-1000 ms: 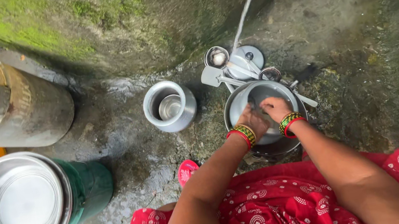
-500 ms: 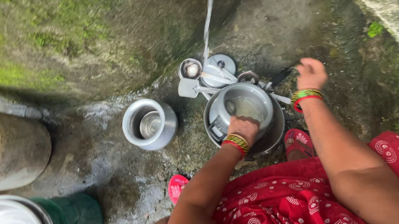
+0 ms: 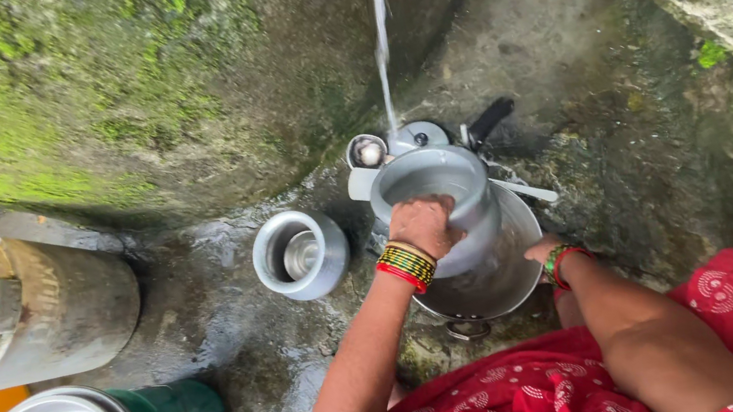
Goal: The person washes dishes by hand under a stream of water, rinsing several pots, lids, a pressure cooker, and utensils one by one and stacking them together.
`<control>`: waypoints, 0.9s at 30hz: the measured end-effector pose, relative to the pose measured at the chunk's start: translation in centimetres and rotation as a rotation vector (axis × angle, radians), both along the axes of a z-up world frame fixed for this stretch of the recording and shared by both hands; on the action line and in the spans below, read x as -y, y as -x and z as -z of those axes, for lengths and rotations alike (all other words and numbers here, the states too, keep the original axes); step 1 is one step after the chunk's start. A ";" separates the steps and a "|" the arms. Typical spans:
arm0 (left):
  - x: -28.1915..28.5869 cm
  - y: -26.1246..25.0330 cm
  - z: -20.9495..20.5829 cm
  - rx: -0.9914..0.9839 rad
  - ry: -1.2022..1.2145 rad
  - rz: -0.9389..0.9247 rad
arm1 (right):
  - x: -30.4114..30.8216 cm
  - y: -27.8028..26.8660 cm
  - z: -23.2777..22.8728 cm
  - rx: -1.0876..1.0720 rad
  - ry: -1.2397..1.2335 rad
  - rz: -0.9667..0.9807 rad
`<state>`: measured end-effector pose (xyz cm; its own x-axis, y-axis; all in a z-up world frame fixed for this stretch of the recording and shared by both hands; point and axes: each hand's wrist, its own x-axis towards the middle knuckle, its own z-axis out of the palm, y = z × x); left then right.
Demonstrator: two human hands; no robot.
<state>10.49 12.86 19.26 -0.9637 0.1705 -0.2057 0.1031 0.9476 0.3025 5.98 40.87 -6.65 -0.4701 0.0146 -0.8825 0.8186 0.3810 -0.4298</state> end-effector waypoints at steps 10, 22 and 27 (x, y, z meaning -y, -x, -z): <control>4.0 1.3 0.5 -0.020 0.111 -0.073 | -1.2 8.6 -3.7 -0.102 -0.075 -0.515; 3.8 -1.3 7.9 0.041 0.065 -0.139 | -6.5 17.9 -21.6 -0.280 -0.542 -0.763; 3.1 -2.8 12.1 0.000 0.134 -0.071 | -9.3 18.6 -24.2 -0.421 -0.536 -0.561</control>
<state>13.30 9.78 7.19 -0.9722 0.0731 -0.2224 0.0345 0.9843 0.1730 -12.60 50.15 17.54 -0.8167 0.0470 -0.5751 0.2649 0.9160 -0.3014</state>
